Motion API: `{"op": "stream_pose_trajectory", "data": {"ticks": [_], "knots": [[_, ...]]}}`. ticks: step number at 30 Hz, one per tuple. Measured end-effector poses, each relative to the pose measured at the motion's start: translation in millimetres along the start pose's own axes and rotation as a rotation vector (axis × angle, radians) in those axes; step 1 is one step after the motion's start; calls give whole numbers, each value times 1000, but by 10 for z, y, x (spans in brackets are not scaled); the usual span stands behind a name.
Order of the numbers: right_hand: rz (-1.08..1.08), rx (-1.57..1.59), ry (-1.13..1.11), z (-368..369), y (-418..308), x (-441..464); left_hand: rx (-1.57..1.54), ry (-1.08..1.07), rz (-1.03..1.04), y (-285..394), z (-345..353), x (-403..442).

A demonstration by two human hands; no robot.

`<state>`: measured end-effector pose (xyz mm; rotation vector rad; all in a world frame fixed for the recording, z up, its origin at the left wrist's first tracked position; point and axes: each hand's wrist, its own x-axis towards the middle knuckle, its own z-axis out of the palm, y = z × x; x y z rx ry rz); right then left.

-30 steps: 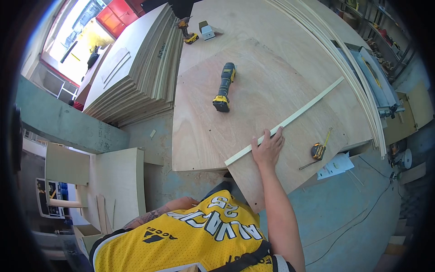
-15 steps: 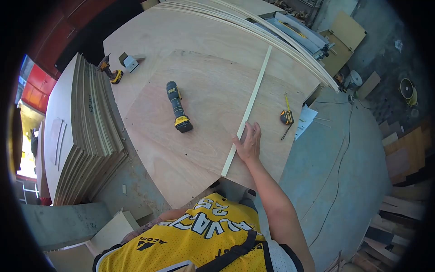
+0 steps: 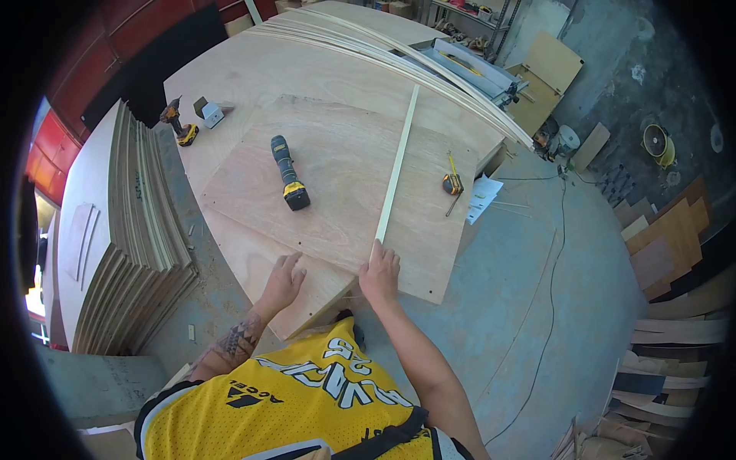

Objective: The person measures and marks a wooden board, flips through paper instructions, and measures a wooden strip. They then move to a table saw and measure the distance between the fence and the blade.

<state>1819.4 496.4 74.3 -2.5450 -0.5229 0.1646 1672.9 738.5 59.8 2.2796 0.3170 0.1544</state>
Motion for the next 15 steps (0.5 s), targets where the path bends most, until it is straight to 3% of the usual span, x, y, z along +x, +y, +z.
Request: {"op": "stream_pose_trajectory", "data": {"ticks": [1, 2, 3, 5, 6, 8, 15], "knots": [[-2, 159, 146, 115, 83, 21, 138, 285, 142, -190, 136, 28], [-1, 322, 295, 180, 121, 39, 154, 282, 154, -228, 192, -7], [5, 340, 307, 65, 42, 19, 268, 255, 147, -226, 253, -57], [282, 1391, -136, -488, -311, -104, 396, 212, 152, -197, 280, -114], [287, 1406, -125, -688, -420, -135, 385, 202, 124, -151, 256, -87], [58, 1765, -256, -1001, -590, -227, 375, 189, 86, -127, 259, -137], [-56, 1903, -255, -1566, -966, -284, 394, 184, 78, -130, 265, -71]]}}
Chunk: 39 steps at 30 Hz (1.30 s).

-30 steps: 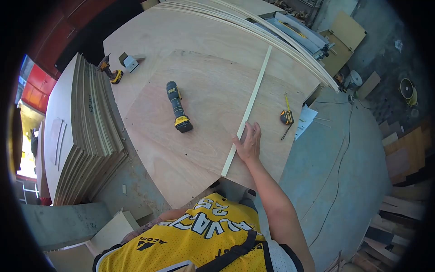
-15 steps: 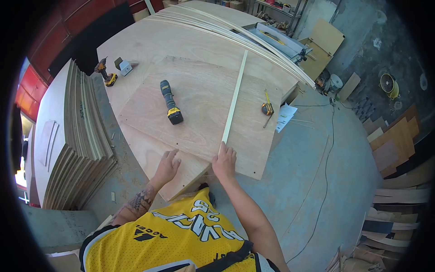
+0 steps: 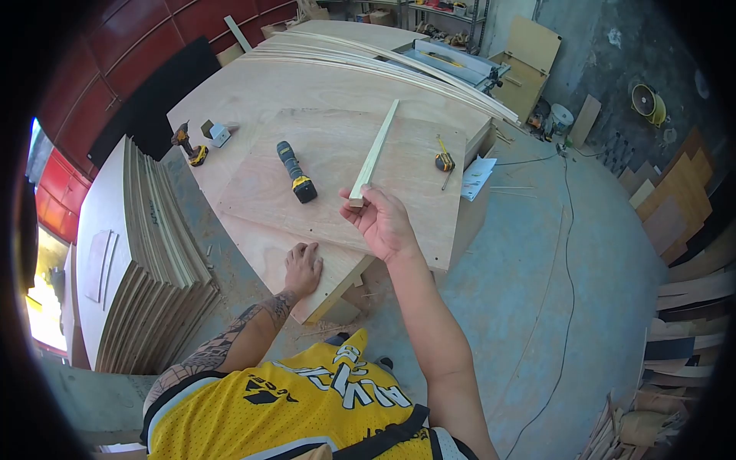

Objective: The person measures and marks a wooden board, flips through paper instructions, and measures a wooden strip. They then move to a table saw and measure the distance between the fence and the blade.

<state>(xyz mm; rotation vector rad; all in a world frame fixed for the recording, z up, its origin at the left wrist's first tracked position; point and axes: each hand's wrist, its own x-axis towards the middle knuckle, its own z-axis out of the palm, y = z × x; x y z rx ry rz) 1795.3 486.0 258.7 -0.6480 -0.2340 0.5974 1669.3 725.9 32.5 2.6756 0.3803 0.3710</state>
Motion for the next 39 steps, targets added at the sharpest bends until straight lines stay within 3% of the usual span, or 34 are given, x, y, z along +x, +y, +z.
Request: {"op": "stream_pose_trajectory", "data": {"ticks": [8, 12, 14, 15, 17, 18, 19, 21, 24, 25, 27, 30, 33, 34, 39], "knots": [[57, -9, 86, -313, 308, 196, -108, -1, 51, -128, 61, 24], [82, -349, 359, -913, 858, 380, -174, 69, 179, -580, -94, 121], [115, -559, 573, -1324, 1171, 488, -666, -259, 183, -1002, -277, 316], [77, -703, 669, -1396, 1299, 525, -664, -246, 180, -1254, -447, 493], [-87, -1099, 823, -1568, 1610, 516, -547, 92, 329, -1851, -894, 940], [-217, -1356, 870, -1541, 1729, 566, -558, 202, 233, -2199, -1056, 1258], [-211, -1371, 886, -1522, 1813, 658, -572, 303, 133, -2551, -1232, 1598], [-216, -1755, 1000, -1335, 1972, 568, -460, 528, 51, -3314, -1594, 2309], [-134, -1843, 1135, -1186, 2099, 665, -294, 716, -123, -4339, -2163, 3398], [-77, -1840, 1179, -1067, 2109, 719, -21, 838, 30, -4845, -2294, 3803], [-15, -1878, 1259, -1032, 2154, 777, 156, 887, -75, -5531, -2631, 4471], [54, -2017, 1378, -907, 2204, 841, 361, 750, -318, -6602, -2946, 5214], [63, -1890, 1416, -728, 2225, 831, 205, 475, -380, -7039, -3166, 5564], [57, -1869, 1447, -699, 2258, 814, 86, 358, -348, -7089, -3217, 5639], [65, -1853, 1460, -706, 2360, 737, 218, 319, -444, -6930, -3233, 5655]]}}
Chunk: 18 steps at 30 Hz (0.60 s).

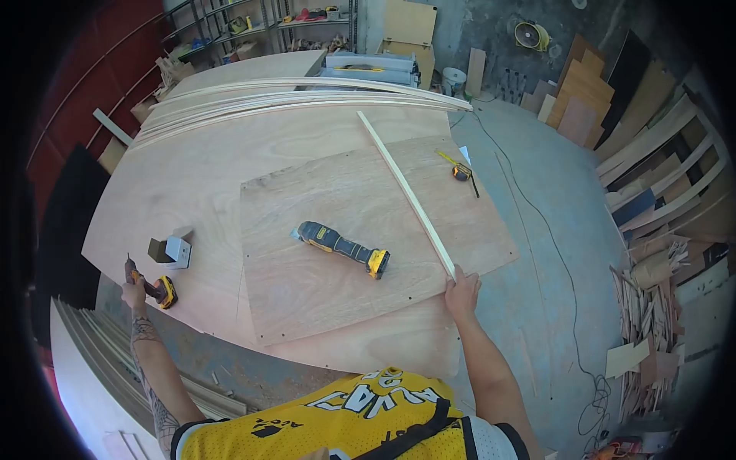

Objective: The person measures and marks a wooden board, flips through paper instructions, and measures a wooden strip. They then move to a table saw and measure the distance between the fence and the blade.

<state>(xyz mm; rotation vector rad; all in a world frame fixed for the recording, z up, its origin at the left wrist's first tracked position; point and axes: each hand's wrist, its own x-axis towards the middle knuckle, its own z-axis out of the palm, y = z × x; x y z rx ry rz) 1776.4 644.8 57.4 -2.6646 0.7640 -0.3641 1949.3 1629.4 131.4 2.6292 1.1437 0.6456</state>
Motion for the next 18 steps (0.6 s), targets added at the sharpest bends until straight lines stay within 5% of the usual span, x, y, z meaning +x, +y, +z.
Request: {"op": "stream_pose_trajectory", "data": {"ticks": [6, 12, 18], "knots": [[19, 9, 55, 48, -15, 75, -137, 53, -19, 171, -235, -452], [5, 80, 81, 146, 92, 108, -417, 77, 300, 985, -1354, -1479], [-71, 250, 158, 295, 264, 125, -653, -202, 543, 1964, -2032, -2764]]}}
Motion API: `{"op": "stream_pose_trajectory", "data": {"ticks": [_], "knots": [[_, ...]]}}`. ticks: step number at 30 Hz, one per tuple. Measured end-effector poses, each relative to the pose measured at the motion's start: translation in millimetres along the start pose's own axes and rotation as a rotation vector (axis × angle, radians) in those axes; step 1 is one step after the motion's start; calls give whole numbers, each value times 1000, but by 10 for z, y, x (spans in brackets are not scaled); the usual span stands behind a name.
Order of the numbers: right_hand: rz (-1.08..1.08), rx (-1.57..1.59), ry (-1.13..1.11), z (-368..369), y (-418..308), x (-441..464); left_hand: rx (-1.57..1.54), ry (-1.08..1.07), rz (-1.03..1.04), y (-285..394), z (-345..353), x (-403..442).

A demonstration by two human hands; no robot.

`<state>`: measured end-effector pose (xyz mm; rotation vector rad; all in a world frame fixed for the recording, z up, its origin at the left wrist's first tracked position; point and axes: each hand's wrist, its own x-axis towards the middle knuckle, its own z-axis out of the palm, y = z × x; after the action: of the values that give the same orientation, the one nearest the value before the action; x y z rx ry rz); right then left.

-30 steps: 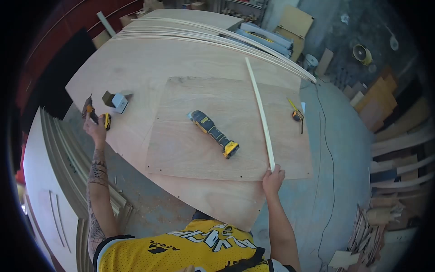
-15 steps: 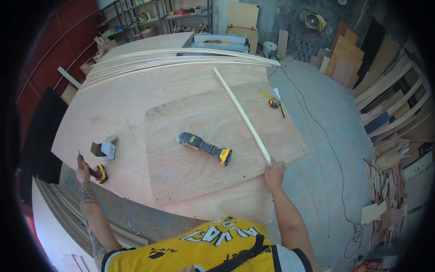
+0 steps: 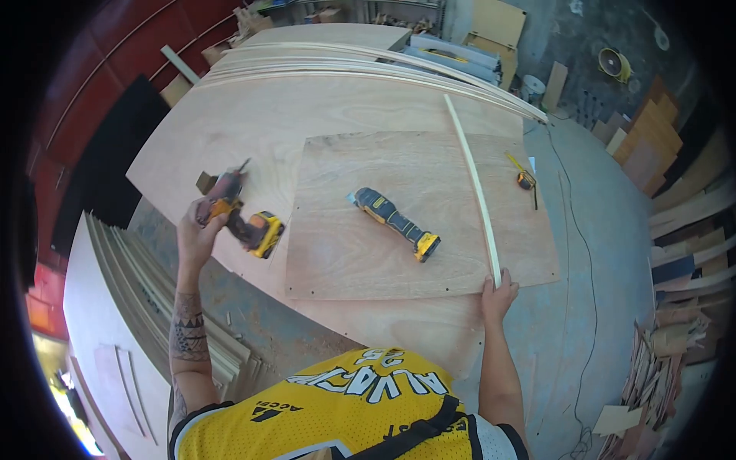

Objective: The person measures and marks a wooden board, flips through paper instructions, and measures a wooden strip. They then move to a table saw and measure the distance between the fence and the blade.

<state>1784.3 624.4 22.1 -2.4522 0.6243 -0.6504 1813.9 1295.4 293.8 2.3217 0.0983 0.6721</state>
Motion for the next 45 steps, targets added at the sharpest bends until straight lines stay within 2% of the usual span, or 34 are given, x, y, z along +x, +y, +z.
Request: {"op": "stream_pose_trajectory", "data": {"ticks": [2, 4, 7, 8, 12, 14, 15, 17, 19, 21, 23, 24, 26, 27, 29, 30, 32, 34, 36, 38, 39, 41, 42, 44, 45], "knots": [[-21, 6, -31, -42, -3, -60, -14, -94, 60, 208, 339, -139], [21, -7, 35, -64, 4, -134, -59, -232, 52, 427, 613, -260], [34, -17, 62, -111, 167, -239, -155, -278, 177, 538, 967, -396], [50, 1, 73, -161, 174, -283, -166, -345, 131, 597, 1000, -424], [36, -63, 125, -217, 580, -514, -162, -351, 159, 477, 1161, -541], [127, -99, 152, -284, 675, -660, -148, -363, 137, 476, 1081, -553], [125, -100, 146, -299, 687, -718, -150, -436, 119, 516, 1004, -525], [327, -114, 118, -329, 700, -832, -157, -514, 106, 428, 993, -464], [404, -111, 126, -250, 860, -892, -314, -469, 303, 151, 1081, -413], [505, -108, 163, -163, 964, -952, -625, -506, 6, -121, 1058, -211], [640, -35, 187, -130, 982, -976, -682, -244, -299, -626, 1175, 138], [651, -36, 199, -104, 1036, -988, -500, -81, -359, -917, 1251, 361], [708, -39, 261, -117, 1110, -1012, -188, 106, -453, -2290, 1520, 770], [669, -14, 273, -124, 1122, -1015, -129, 130, -323, -2681, 1512, 905], [660, 16, 323, -176, 1121, -1018, 223, 210, -572, -3313, 1585, 1109], [605, -7, 318, -226, 1123, -1033, 226, 203, -517, -3653, 1594, 1190], [583, -33, 341, -318, 1144, -1093, 298, 33, -522, -3639, 1483, 1283], [549, -68, 309, -434, 1157, -1188, 107, -152, -533, -3764, 1412, 1415], [605, -90, 295, -512, 1231, -1292, 199, -105, -359, -4038, 1471, 1526], [646, -112, 264, -607, 1295, -1443, 322, -67, -292, -4023, 1509, 1480], [711, -128, 206, -632, 1312, -1500, 315, -76, -277, -3943, 1541, 1467], [784, -139, 147, -647, 1364, -1626, 279, -31, -419, -3634, 1586, 1207], [826, -138, 100, -642, 1401, -1694, 281, -36, -411, -3596, 1646, 1120], [876, -134, 49, -621, 1448, -1790, 206, 159, -303, -3570, 1717, 900], [873, -144, 2, -600, 1456, -1832, 237, 188, -293, -3495, 1712, 792]]}}
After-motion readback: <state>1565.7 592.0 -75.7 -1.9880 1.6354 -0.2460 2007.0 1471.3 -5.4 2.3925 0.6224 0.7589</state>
